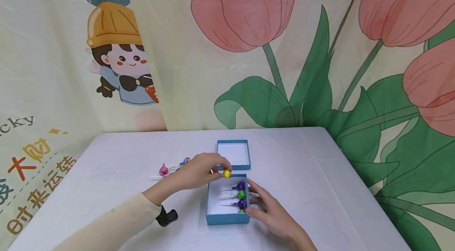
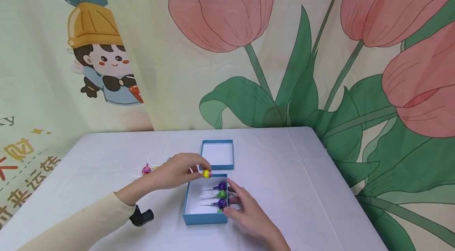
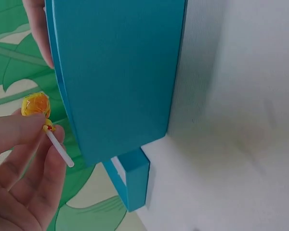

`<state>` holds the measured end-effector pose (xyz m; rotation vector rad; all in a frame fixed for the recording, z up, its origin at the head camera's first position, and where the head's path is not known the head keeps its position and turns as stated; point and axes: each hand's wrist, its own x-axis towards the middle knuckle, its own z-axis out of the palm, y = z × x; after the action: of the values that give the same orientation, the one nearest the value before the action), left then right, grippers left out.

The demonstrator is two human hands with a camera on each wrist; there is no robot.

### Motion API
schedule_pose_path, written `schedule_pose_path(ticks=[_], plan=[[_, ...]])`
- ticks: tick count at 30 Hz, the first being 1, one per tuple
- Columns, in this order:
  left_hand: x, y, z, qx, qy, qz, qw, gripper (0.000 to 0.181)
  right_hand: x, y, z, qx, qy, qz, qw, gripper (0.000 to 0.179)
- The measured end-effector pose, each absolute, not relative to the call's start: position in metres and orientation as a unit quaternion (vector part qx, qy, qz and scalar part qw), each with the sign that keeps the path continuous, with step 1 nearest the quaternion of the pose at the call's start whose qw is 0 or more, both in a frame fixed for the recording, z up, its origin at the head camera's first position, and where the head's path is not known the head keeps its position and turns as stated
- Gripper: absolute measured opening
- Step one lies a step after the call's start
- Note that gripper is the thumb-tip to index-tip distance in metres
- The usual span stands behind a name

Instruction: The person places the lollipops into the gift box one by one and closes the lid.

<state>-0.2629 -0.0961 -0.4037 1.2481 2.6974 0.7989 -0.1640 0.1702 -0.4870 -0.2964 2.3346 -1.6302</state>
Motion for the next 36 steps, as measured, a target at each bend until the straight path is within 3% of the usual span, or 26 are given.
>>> schedule_pose_path(ticks=[22, 36], plan=[[-0.256, -0.073, -0.424, 0.426, 0.868, 0.249, 0.053, 0.025, -0.164, 0.172, -0.485, -0.105, 0.809, -0.561, 0.141, 0.079], [-0.249, -0.072, -0.446, 0.434, 0.877, 0.207, 0.018, 0.021, -0.164, 0.171, -0.485, -0.109, 0.806, -0.563, 0.143, 0.079]])
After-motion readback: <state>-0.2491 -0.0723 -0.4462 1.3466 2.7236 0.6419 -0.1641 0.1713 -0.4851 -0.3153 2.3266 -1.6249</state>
